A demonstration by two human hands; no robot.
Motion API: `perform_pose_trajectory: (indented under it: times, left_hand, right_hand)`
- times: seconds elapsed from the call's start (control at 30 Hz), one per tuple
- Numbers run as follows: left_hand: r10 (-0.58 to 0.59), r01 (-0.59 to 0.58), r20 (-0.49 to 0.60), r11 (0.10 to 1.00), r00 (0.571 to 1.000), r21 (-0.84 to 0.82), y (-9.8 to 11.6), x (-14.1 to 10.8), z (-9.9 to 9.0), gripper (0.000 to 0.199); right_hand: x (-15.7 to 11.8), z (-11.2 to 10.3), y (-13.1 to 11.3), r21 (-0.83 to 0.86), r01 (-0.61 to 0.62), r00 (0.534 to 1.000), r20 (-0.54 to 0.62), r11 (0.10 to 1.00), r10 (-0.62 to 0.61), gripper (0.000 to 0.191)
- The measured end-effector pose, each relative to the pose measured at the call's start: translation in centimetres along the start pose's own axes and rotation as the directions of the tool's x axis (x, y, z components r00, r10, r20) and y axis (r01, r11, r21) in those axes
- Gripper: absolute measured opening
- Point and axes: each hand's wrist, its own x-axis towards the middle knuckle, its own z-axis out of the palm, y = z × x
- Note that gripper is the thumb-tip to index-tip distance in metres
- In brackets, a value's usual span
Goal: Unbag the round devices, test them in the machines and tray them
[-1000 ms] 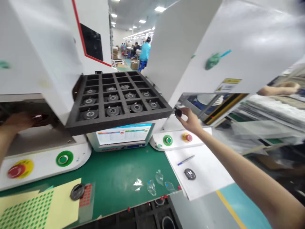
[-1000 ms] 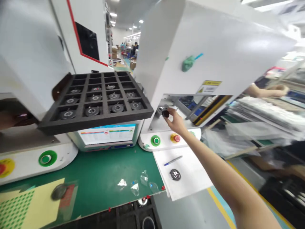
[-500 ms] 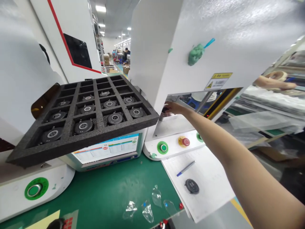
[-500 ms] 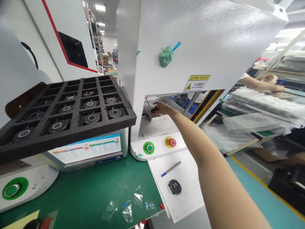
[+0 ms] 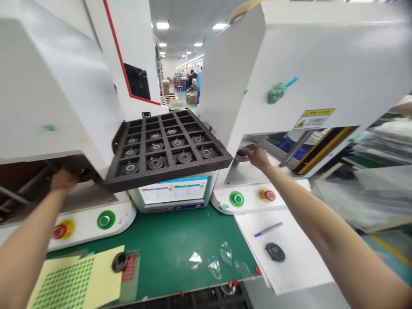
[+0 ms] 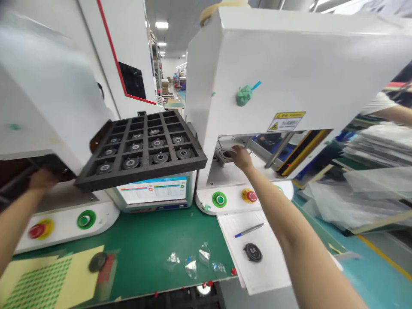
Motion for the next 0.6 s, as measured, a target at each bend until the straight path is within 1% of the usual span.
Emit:
perform_pose_trajectory:
  times: [0.03, 0.07, 0.1, 0.13, 0.17, 0.2, 0.23, 0.27, 0.3, 0.37, 0.4, 0.47, 0.53, 0.6]
  left_hand:
    - [-0.044, 0.044, -0.044, 0.999, 0.998, -0.013, -1.0, -1.8, -0.2, 0.033]
    - [-0.069, 0.067, -0.082, 0.997, 0.994, -0.035, -1.9, -4.0, -0.2, 0.037]
    - [-0.062, 0.056, -0.105, 0.996, 0.993, -0.063, -2.5, -6.6, 0.1, 0.045]
    - [-0.034, 0.025, -0.1, 0.995, 0.994, -0.092, -3.1, -9.5, 0.6, 0.048]
    - [0.038, -0.043, -0.041, 0.99, 0.998, -0.133, -3.4, -12.4, 1.4, 0.041]
    - [0.133, -0.126, 0.03, 0.975, 0.991, -0.183, -3.7, -15.2, 2.2, 0.032]
    - [0.233, -0.204, 0.101, 0.95, 0.967, -0.236, -3.9, -17.6, 3.0, 0.022]
    - [0.324, -0.269, 0.163, 0.919, 0.932, -0.288, -4.1, -19.7, 3.8, 0.018]
    - [0.403, -0.317, 0.215, 0.883, 0.89, -0.345, -4.3, -21.3, 4.5, 0.024]
    - [0.482, -0.348, 0.278, 0.839, 0.831, -0.418, -4.6, -23.3, 5.5, 0.038]
    - [0.496, -0.343, 0.298, 0.829, 0.815, -0.442, -4.8, -23.7, 5.9, 0.042]
    - [0.497, -0.313, 0.326, 0.82, 0.804, -0.48, -5.3, -24.0, 6.4, 0.044]
    - [0.489, -0.264, 0.346, 0.807, 0.801, -0.528, -5.6, -23.8, 6.6, 0.038]
    - [0.467, -0.196, 0.359, 0.788, 0.808, -0.583, -5.7, -23.4, 6.6, 0.032]
  right_hand:
    - [-2.5, 1.0, -1.3, -0.002, -0.043, 0.999, 0.023, 0.999, 0.043, 0.031]
    - [-5.2, 2.4, -2.6, 0.003, -0.069, 0.996, 0.053, 0.998, 0.069, 0.031]
    - [-8.1, 4.2, -4.1, 0.008, -0.09, 0.991, 0.1, 0.996, 0.089, 0.03]
    - [-10.8, 6.4, -5.7, 0.022, -0.092, 0.982, 0.168, 0.995, 0.088, 0.028]
    - [-13.3, 8.7, -7.5, 0.04, -0.087, 0.968, 0.241, 0.995, 0.075, 0.026]
    - [-15.5, 11.0, -9.2, 0.061, -0.077, 0.949, 0.311, 0.995, 0.055, 0.026]
    - [-17.1, 13.1, -11.0, 0.077, -0.07, 0.93, 0.365, 0.995, 0.037, 0.027]
    - [-18.3, 15.0, -12.5, 0.083, -0.073, 0.916, 0.4, 0.994, 0.034, 0.027]
    - [-19.0, 16.5, -13.8, 0.082, -0.076, 0.905, 0.424, 0.994, 0.034, 0.027]
    - [-19.5, 18.4, -15.4, 0.062, -0.089, 0.896, 0.441, 0.994, 0.053, 0.026]
    - [-19.6, 18.8, -15.9, 0.049, -0.095, 0.895, 0.441, 0.994, 0.064, 0.026]
    - [-19.4, 19.1, -16.2, 0.024, -0.11, 0.896, 0.435, 0.994, 0.089, 0.027]
    - [-19.4, 19.0, -16.4, 0.01, -0.126, 0.898, 0.426, 0.992, 0.109, 0.028]
    - [-19.3, 18.7, -16.8, 0.014, -0.141, 0.904, 0.41, 0.99, 0.123, 0.029]
